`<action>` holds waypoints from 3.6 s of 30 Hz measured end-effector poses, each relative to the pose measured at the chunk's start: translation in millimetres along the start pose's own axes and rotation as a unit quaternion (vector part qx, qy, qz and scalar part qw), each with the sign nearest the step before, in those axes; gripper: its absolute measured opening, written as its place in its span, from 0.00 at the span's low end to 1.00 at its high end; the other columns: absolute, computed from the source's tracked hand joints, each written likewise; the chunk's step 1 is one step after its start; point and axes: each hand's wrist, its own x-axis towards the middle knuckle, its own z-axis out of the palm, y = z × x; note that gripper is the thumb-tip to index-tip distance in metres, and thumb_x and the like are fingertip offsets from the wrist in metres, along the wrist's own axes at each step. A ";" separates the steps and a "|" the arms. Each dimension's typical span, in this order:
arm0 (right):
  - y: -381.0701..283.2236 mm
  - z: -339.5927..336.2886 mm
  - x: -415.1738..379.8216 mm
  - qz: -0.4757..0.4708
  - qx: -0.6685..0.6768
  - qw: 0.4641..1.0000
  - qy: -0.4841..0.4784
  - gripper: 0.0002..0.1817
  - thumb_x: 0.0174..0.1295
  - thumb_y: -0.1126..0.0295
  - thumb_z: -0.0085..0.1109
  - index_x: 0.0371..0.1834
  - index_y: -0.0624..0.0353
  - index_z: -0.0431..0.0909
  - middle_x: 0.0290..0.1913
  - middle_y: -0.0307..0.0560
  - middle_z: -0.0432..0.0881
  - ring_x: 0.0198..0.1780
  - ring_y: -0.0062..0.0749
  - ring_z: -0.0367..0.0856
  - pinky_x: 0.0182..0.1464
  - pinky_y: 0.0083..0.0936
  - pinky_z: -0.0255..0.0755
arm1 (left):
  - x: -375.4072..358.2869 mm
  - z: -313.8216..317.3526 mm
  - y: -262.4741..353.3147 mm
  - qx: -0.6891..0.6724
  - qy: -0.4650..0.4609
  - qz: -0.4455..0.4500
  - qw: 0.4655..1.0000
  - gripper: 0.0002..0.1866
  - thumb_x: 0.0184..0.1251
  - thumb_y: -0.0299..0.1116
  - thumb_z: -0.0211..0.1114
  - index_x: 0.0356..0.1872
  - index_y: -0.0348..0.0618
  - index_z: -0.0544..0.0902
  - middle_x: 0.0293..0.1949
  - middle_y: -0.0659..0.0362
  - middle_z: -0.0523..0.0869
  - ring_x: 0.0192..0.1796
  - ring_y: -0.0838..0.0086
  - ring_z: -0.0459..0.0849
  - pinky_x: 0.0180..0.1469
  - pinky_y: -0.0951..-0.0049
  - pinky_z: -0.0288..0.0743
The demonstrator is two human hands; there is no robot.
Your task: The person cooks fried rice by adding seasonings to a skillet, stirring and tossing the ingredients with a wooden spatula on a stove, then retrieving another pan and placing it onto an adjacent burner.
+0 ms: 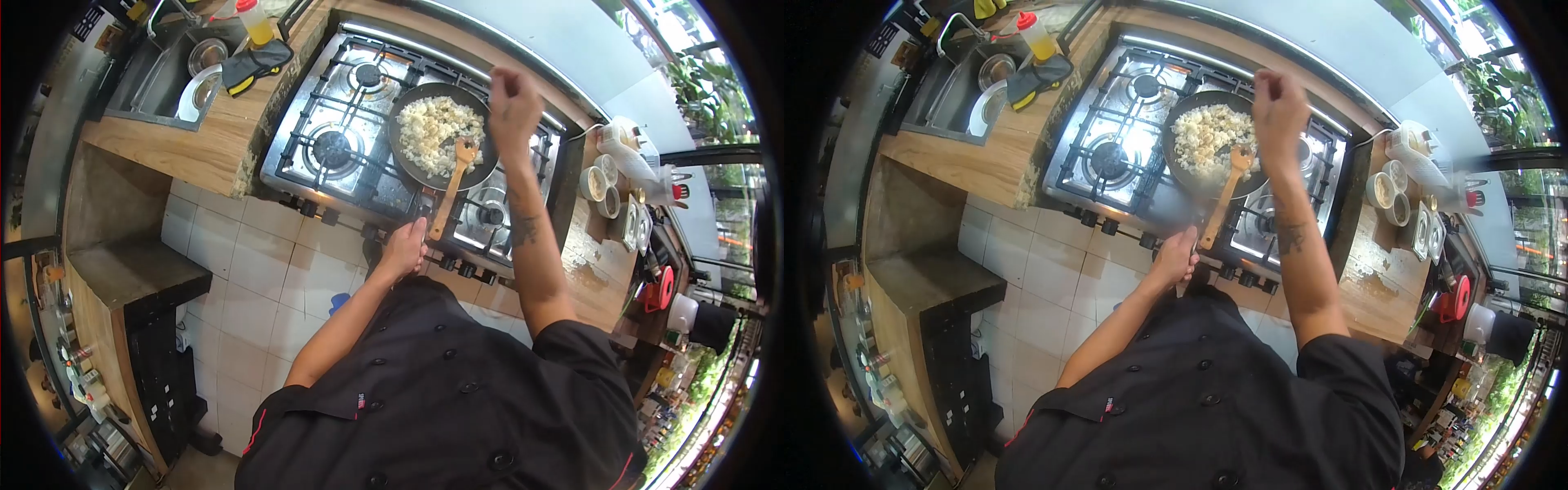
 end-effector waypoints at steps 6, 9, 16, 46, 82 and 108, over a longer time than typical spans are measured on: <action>72.9 1.8 -76.7 0.075 -0.048 0.981 -0.171 0.24 0.63 0.68 0.69 0.62 0.63 0.83 0.49 0.59 0.88 0.49 0.47 0.86 0.55 0.39 0.78 | 7.9 -1.6 -11.6 0.030 0.019 0.015 0.999 0.25 0.85 0.57 0.49 0.39 0.43 0.77 0.23 0.64 0.75 0.18 0.79 0.71 0.19 0.72 0.65; 11.0 -44.7 -120.2 0.114 -0.148 0.961 -0.205 0.29 0.63 0.61 0.73 0.55 0.73 0.73 0.48 0.68 0.80 0.48 0.60 0.83 0.53 0.47 0.77 | -7.4 5.0 -0.8 0.000 0.033 0.006 0.999 0.26 0.85 0.57 0.48 0.41 0.42 0.77 0.22 0.64 0.74 0.18 0.79 0.70 0.18 0.72 0.63; -12.7 -111.9 -192.8 0.346 0.023 0.886 -0.307 0.31 0.62 0.65 0.68 0.60 0.72 0.63 0.42 0.81 0.83 0.47 0.67 0.87 0.53 0.51 0.78 | -50.8 63.8 5.7 0.013 0.052 -0.021 0.998 0.25 0.87 0.56 0.44 0.45 0.43 0.76 0.22 0.66 0.70 0.17 0.81 0.64 0.16 0.75 0.59; -29.1 -66.7 -111.0 0.151 -0.199 0.927 -0.281 0.14 0.72 0.68 0.51 0.47 0.61 0.86 0.34 0.67 0.86 0.38 0.64 0.88 0.43 0.56 0.79 | 10.9 -17.1 4.8 0.051 -0.031 -0.006 0.998 0.27 0.85 0.58 0.46 0.41 0.43 0.75 0.20 0.64 0.71 0.14 0.80 0.64 0.15 0.75 0.56; -17.9 -29.5 -164.1 0.212 -0.213 0.930 -0.209 0.12 0.73 0.64 0.56 0.52 0.56 0.85 0.36 0.66 0.87 0.42 0.66 0.86 0.45 0.56 0.78 | 4.3 -63.5 26.3 0.098 -0.074 0.016 0.992 0.23 0.86 0.57 0.47 0.40 0.47 0.73 0.19 0.68 0.67 0.14 0.84 0.60 0.15 0.77 0.54; -58.8 -91.9 -121.1 0.203 -0.169 0.916 -0.302 0.14 0.70 0.68 0.57 0.49 0.64 0.87 0.40 0.67 0.87 0.45 0.61 0.88 0.51 0.48 0.80 | -21.0 -45.0 37.4 0.073 -0.044 -0.019 0.996 0.23 0.86 0.55 0.47 0.41 0.44 0.74 0.20 0.65 0.70 0.15 0.81 0.65 0.16 0.74 0.60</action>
